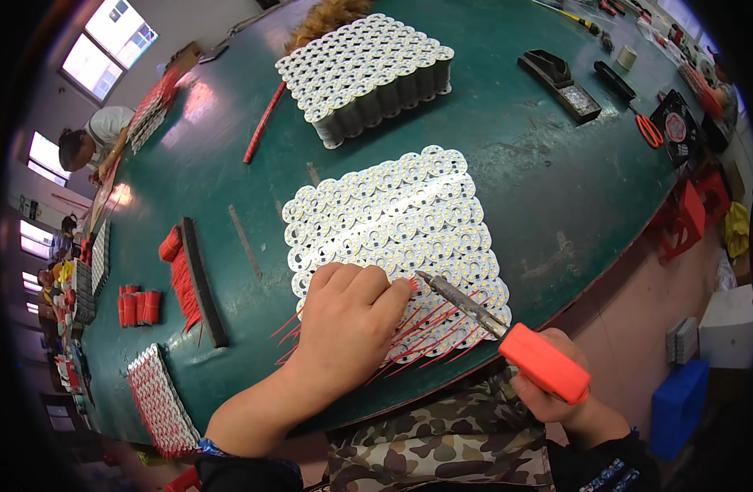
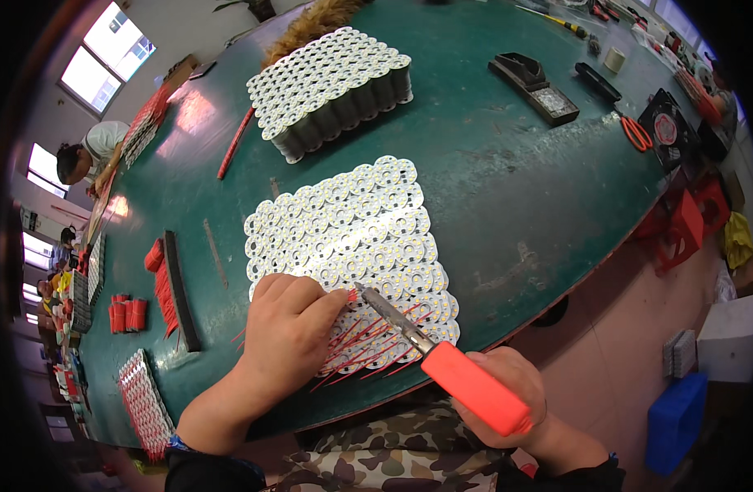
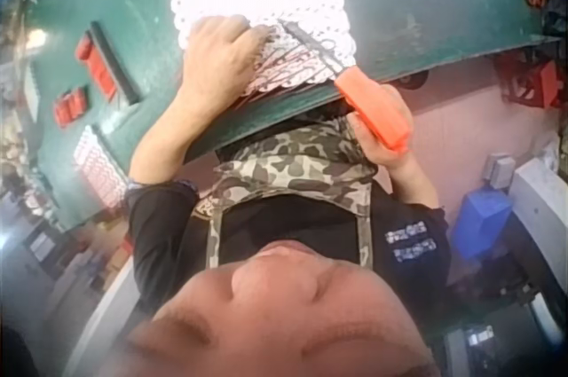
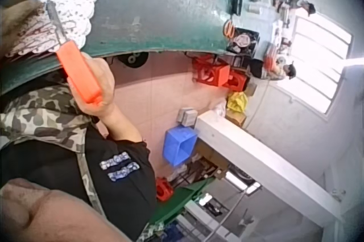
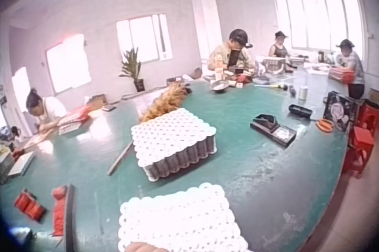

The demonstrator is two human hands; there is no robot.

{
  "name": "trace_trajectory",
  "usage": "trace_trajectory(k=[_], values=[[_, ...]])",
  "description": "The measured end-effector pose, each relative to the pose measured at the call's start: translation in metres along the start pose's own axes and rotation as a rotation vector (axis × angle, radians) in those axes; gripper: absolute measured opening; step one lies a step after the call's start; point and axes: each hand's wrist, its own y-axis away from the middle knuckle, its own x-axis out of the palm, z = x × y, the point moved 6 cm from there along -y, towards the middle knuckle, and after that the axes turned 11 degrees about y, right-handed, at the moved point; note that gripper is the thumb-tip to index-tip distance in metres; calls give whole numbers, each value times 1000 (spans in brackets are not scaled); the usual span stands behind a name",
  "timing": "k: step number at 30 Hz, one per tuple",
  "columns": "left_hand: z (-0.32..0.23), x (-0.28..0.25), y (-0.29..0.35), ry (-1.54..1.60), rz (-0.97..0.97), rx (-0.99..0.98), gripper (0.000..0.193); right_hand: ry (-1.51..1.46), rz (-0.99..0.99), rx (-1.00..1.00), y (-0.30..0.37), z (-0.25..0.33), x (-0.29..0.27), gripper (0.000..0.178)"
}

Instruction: The person solders wires onto LED circuit boards using a soldering tool, retrieving additional wires from a bundle on the table and attaching them by soldering.

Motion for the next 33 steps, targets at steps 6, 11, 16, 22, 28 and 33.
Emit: trace_trajectory(k=[6,11,16,22,28,33], values=[[2,-1,0,56,16,-26,26,10,-24,-15,-2,1,2,23],[2,-2,0,85,14,-37,26,21,8,-10,-3,2,4,22],[2,-2,0,93,29,-43,26,23,19,-5,-3,2,5,21],[2,-2,0,91,40,-47,26,43,78,-166,-6,7,1,69],[2,-2,-1,93,45,-52,25,52,48,-183,-6,10,0,67],[2,-2,0,94,50,-50,25,48,64,-208,1,3,-3,66]])
